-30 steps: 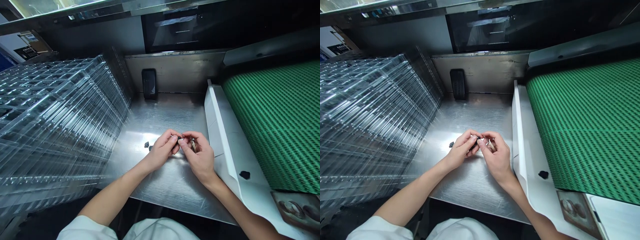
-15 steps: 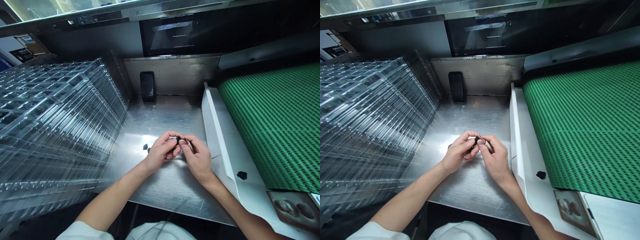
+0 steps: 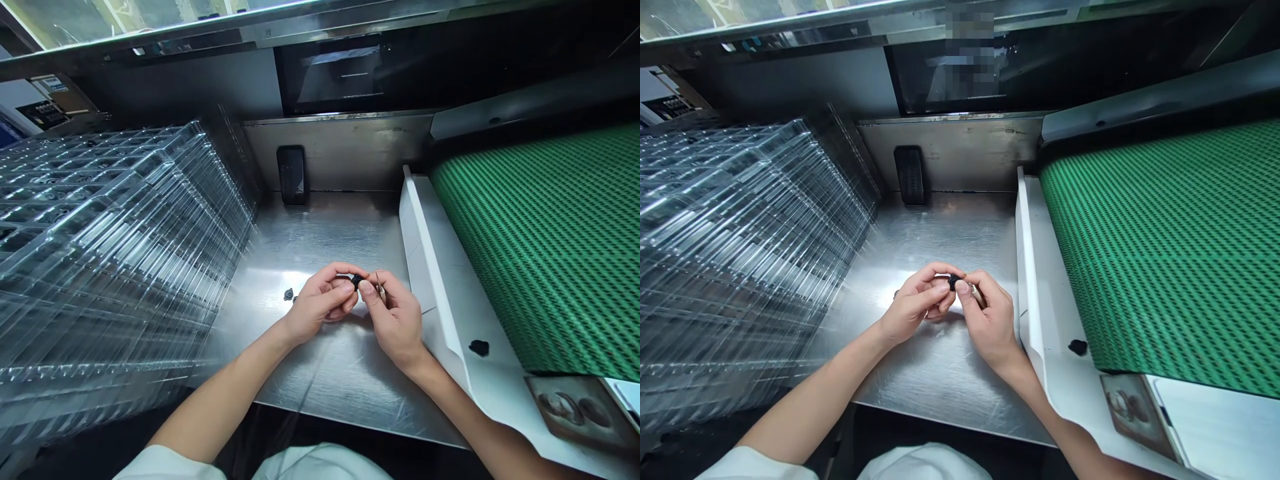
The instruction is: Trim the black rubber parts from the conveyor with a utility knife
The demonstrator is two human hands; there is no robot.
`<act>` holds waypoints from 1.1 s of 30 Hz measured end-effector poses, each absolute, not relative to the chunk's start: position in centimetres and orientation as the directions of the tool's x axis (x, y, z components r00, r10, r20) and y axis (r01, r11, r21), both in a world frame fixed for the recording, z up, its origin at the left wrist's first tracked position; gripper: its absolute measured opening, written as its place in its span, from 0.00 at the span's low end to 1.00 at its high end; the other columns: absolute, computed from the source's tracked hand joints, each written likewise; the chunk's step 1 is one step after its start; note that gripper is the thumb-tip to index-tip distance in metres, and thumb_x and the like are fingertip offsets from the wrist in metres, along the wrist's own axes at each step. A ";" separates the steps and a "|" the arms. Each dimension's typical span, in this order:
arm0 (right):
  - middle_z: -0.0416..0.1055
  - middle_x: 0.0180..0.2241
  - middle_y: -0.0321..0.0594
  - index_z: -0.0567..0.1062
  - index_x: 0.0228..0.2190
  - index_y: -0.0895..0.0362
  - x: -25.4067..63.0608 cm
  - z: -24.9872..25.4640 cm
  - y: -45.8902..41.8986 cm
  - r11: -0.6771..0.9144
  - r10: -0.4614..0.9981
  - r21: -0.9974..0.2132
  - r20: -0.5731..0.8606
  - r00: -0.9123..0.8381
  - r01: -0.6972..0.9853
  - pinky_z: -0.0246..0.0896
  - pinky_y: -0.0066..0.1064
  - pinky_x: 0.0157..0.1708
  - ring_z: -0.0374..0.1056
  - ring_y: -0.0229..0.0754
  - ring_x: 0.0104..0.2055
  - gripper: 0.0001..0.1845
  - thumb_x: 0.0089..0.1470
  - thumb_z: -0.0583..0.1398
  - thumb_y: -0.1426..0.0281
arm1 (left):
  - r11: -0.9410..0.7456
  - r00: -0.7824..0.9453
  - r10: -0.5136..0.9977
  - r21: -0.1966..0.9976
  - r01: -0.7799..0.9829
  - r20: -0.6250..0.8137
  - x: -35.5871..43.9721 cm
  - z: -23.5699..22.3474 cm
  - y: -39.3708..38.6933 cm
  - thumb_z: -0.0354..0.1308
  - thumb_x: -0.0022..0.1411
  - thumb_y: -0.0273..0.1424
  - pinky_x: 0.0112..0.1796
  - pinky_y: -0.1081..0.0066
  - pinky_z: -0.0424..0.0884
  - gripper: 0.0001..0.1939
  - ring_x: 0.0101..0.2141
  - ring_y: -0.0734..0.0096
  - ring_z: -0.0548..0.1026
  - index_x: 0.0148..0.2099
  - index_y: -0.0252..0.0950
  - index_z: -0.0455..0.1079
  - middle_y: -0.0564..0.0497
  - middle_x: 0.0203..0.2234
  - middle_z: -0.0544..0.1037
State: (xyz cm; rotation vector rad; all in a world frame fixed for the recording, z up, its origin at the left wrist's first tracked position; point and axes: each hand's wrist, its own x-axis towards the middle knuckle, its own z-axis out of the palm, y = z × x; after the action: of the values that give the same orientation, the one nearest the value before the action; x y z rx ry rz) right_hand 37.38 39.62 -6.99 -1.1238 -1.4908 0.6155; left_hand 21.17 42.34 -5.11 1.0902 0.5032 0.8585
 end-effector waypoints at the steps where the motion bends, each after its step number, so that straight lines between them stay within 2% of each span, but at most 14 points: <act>1: 0.58 0.24 0.33 0.69 0.30 0.60 37.4 -7.0 39.6 0.419 0.885 -0.851 0.460 0.066 0.316 0.50 0.24 0.27 0.52 0.29 0.25 0.20 0.69 0.57 0.58 | 0.193 0.587 0.808 0.916 -0.351 0.054 21.2 -5.2 42.3 0.63 0.66 0.42 0.21 0.77 0.48 0.22 0.21 0.81 0.53 0.55 0.33 0.67 0.55 0.24 0.66; 9: 0.63 0.26 0.33 0.72 0.32 0.60 37.6 -7.1 39.4 0.488 0.839 -0.784 0.543 0.041 0.384 0.51 0.24 0.29 0.55 0.28 0.26 0.14 0.70 0.56 0.65 | 0.090 0.549 0.825 0.928 -0.363 0.135 21.4 -5.5 42.4 0.60 0.71 0.39 0.22 0.78 0.51 0.17 0.24 0.80 0.60 0.55 0.32 0.69 0.53 0.25 0.69; 13: 0.66 0.29 0.33 0.72 0.34 0.59 37.5 -7.0 39.4 0.539 0.804 -0.741 0.594 0.016 0.401 0.54 0.23 0.31 0.59 0.27 0.29 0.10 0.69 0.57 0.69 | 0.177 0.579 0.809 0.893 -0.413 0.108 21.3 -5.5 42.3 0.61 0.70 0.38 0.20 0.77 0.47 0.17 0.19 0.84 0.54 0.54 0.32 0.69 0.55 0.25 0.68; 16: 0.66 0.29 0.32 0.73 0.34 0.59 37.4 -7.0 39.5 0.542 0.800 -0.731 0.600 0.013 0.414 0.54 0.23 0.31 0.58 0.27 0.29 0.09 0.68 0.57 0.71 | 0.233 0.591 0.802 0.868 -0.438 0.083 21.2 -5.2 42.2 0.62 0.69 0.36 0.20 0.78 0.47 0.17 0.19 0.84 0.53 0.54 0.31 0.67 0.55 0.24 0.68; 21: 0.64 0.28 0.31 0.74 0.35 0.59 37.3 -6.9 39.6 0.523 0.816 -0.746 0.578 0.011 0.412 0.52 0.23 0.29 0.55 0.27 0.27 0.09 0.69 0.57 0.70 | 0.271 0.578 0.814 0.844 -0.462 0.055 21.1 -4.9 42.2 0.61 0.70 0.36 0.19 0.78 0.47 0.17 0.18 0.84 0.53 0.54 0.31 0.65 0.56 0.23 0.67; 24: 0.66 0.31 0.32 0.74 0.36 0.58 37.4 -6.8 39.7 0.545 0.813 -0.745 0.581 -0.027 0.386 0.53 0.23 0.31 0.58 0.27 0.30 0.09 0.69 0.58 0.69 | 0.232 0.546 0.834 0.847 -0.479 0.080 21.1 -4.9 42.3 0.61 0.70 0.36 0.19 0.78 0.47 0.17 0.18 0.84 0.53 0.54 0.31 0.64 0.57 0.22 0.67; 27: 0.67 0.35 0.35 0.74 0.39 0.59 37.6 -6.8 39.7 0.555 0.817 -0.748 0.573 -0.067 0.364 0.55 0.23 0.36 0.62 0.29 0.36 0.14 0.73 0.53 0.65 | 0.202 0.533 0.840 0.854 -0.480 0.102 21.2 -4.9 42.3 0.61 0.70 0.37 0.19 0.79 0.47 0.18 0.19 0.84 0.54 0.54 0.31 0.63 0.56 0.23 0.67; 29: 0.67 0.35 0.37 0.73 0.38 0.60 37.6 -6.9 39.7 0.542 0.827 -0.755 0.557 -0.076 0.369 0.55 0.24 0.39 0.62 0.30 0.38 0.18 0.74 0.49 0.65 | 0.188 0.528 0.843 0.858 -0.477 0.109 21.2 -5.0 42.3 0.61 0.70 0.37 0.20 0.79 0.48 0.19 0.19 0.84 0.55 0.55 0.30 0.63 0.56 0.23 0.68; 33: 0.66 0.33 0.35 0.73 0.33 0.59 37.5 -7.1 39.6 0.512 0.848 -0.768 0.523 -0.084 0.386 0.55 0.24 0.38 0.62 0.30 0.35 0.18 0.73 0.52 0.65 | 0.149 0.496 0.858 0.861 -0.486 0.131 21.3 -5.0 42.2 0.61 0.70 0.37 0.19 0.80 0.50 0.19 0.19 0.84 0.55 0.55 0.30 0.62 0.57 0.23 0.68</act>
State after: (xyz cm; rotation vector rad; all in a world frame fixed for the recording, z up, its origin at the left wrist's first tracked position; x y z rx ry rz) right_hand 37.48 39.59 -7.12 -1.0578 -1.6853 0.5405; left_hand 21.26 42.15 -5.02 1.0186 0.4430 1.0119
